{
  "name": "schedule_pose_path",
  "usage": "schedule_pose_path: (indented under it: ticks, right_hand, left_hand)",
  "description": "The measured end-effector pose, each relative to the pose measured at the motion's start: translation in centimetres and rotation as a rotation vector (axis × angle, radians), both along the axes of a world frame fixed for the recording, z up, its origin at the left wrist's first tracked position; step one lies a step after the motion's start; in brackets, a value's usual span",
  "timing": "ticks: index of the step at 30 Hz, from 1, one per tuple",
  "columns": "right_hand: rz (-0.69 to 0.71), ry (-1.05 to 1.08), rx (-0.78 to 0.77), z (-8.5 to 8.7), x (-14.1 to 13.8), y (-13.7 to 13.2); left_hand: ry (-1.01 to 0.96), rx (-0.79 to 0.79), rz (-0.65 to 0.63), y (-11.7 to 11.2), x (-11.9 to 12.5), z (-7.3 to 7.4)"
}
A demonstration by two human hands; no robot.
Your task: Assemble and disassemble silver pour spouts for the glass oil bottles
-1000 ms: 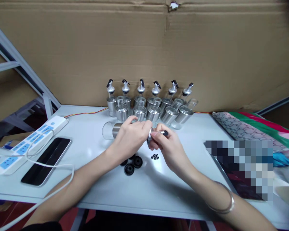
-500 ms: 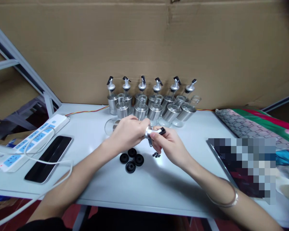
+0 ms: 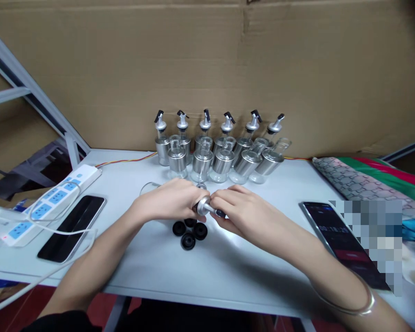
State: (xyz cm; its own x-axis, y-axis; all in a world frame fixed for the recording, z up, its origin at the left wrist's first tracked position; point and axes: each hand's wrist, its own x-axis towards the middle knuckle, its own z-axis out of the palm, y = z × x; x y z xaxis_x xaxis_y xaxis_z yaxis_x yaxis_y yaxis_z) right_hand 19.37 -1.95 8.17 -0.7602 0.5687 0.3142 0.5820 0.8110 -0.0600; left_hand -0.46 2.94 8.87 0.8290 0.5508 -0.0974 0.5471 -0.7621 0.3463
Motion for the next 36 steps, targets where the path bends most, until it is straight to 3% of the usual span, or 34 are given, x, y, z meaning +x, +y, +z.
schedule_pose_path:
  ticks: [3, 8, 11, 14, 20, 31, 36]
  right_hand:
    - [-0.014, 0.027, 0.064, -0.4, -0.1, 0.2]
    - [-0.079, 0.252, 0.155, -1.9, -1.0, 0.5]
    - [-0.117, 0.390, 0.107, -2.4, -1.5, 0.4]
    - [-0.144, 0.544, -0.120, -2.1, -1.7, 0.3]
    - [-0.195, 0.811, -0.750, -1.3, -1.9, 0.2]
    - [-0.215, 1.086, -1.325, -1.8, -2.6, -0.1]
    - [-0.307, 1.350, -1.709, -1.7, -3.4, -0.6]
  left_hand:
    - [-0.005, -0.026, 0.008, 0.1, 0.0, 0.1]
    - [0.085, 0.128, 0.027, -0.7, 0.4, 0.4]
    - [0.106, 0.182, 0.028, -1.2, 0.7, 0.7]
    - [0.099, 0.220, 0.027, -1.3, 0.9, 0.8]
    - [0.060, 0.237, 0.004, -1.4, 0.7, 1.1]
    - [0.060, 0.350, 0.014, -1.3, 0.5, 1.1]
    - [0.084, 0.494, 0.015, -0.5, 0.6, 0.5]
